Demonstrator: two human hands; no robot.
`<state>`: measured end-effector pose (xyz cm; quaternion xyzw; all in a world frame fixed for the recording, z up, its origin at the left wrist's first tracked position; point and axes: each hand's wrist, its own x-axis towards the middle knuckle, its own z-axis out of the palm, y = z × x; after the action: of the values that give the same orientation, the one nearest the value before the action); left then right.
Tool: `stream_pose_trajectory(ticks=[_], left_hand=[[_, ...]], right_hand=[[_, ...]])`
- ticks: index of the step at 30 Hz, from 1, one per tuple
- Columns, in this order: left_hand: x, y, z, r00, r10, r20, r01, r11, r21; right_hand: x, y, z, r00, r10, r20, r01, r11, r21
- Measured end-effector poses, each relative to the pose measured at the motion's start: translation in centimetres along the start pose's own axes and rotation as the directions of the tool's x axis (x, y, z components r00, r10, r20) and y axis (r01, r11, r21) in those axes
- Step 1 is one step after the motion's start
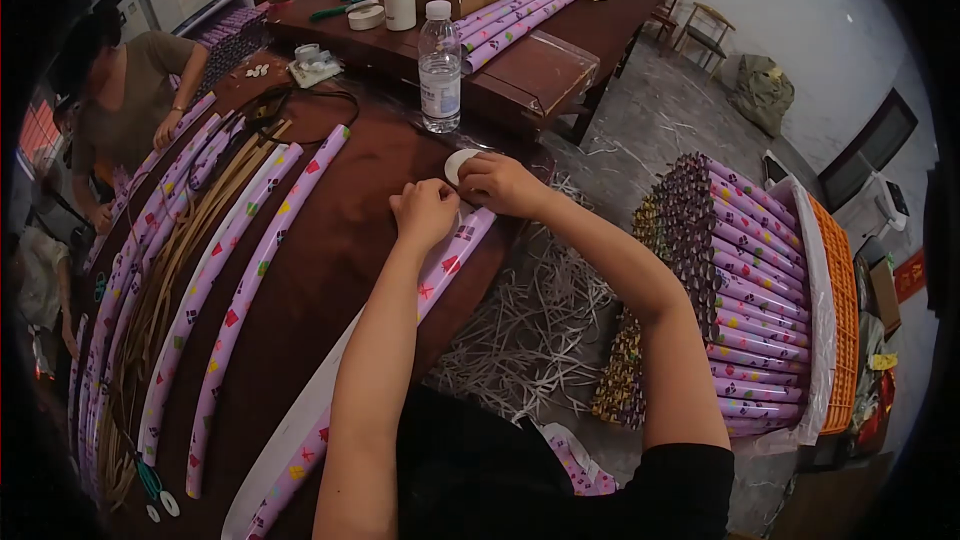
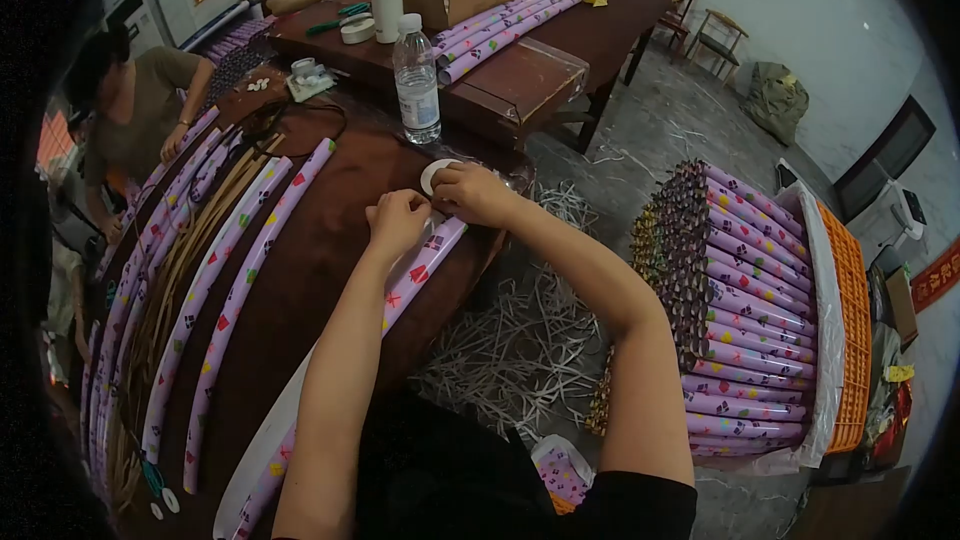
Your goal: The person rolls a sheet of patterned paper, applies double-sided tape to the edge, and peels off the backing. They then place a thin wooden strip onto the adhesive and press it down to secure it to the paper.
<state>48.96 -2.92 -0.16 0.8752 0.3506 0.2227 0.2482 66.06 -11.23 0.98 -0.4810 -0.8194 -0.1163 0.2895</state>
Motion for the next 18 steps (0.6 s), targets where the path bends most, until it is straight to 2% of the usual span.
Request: stream_pose_trajectory(ticks=[3, 5, 6, 8, 12, 14, 15, 17, 18], left_hand=[[0.3, -0.3, 0.0, 0.998, -0.056, 0.033, 0.057, 0.997, -0.053], [0.3, -0.4, 0.2, 0.999, -0.035, 0.04, 0.036, 0.999, -0.032], [0.4, -0.2, 0.0, 0.999, -0.036, 0.036, 0.038, 0.998, -0.04], [0.0, -0.3, -0.4, 0.997, -0.05, 0.051, 0.057, 0.987, -0.15], [0.1, -0.6, -0.5, 0.995, -0.07, 0.068, 0.084, 0.969, -0.232], [0.1, -1.1, -0.1, 0.999, -0.036, -0.005, 0.033, 0.942, -0.335], [0.1, -1.1, -0.1, 0.999, -0.041, -0.009, 0.036, 0.942, -0.333], [0.3, -1.2, -0.1, 0.998, -0.054, 0.012, 0.055, 0.934, -0.352], [0.5, -1.1, -0.2, 0.998, -0.06, 0.006, 0.058, 0.935, -0.351]], right_hand=[[-0.6, 0.2, -0.2, 0.999, -0.021, 0.026, 0.021, 1.0, -0.008], [-1.5, 0.2, -0.7, 0.997, 0.072, 0.028, -0.074, 0.996, 0.047], [-1.3, 0.4, -0.9, 0.997, 0.069, 0.035, -0.071, 0.997, 0.044], [-1.2, 0.5, -0.9, 0.999, 0.031, 0.024, -0.03, 0.998, -0.05], [0.6, 0.4, -0.5, 0.998, 0.023, -0.057, -0.028, 0.996, -0.087], [1.5, 0.0, -0.2, 0.923, 0.383, 0.026, -0.384, 0.92, 0.082], [1.8, 0.1, -0.2, 0.925, 0.379, 0.028, -0.38, 0.921, 0.085], [2.3, 0.5, -0.2, 0.884, 0.459, 0.089, -0.467, 0.865, 0.184], [2.5, 0.4, -0.2, 0.874, 0.486, 0.014, -0.483, 0.862, 0.153]])
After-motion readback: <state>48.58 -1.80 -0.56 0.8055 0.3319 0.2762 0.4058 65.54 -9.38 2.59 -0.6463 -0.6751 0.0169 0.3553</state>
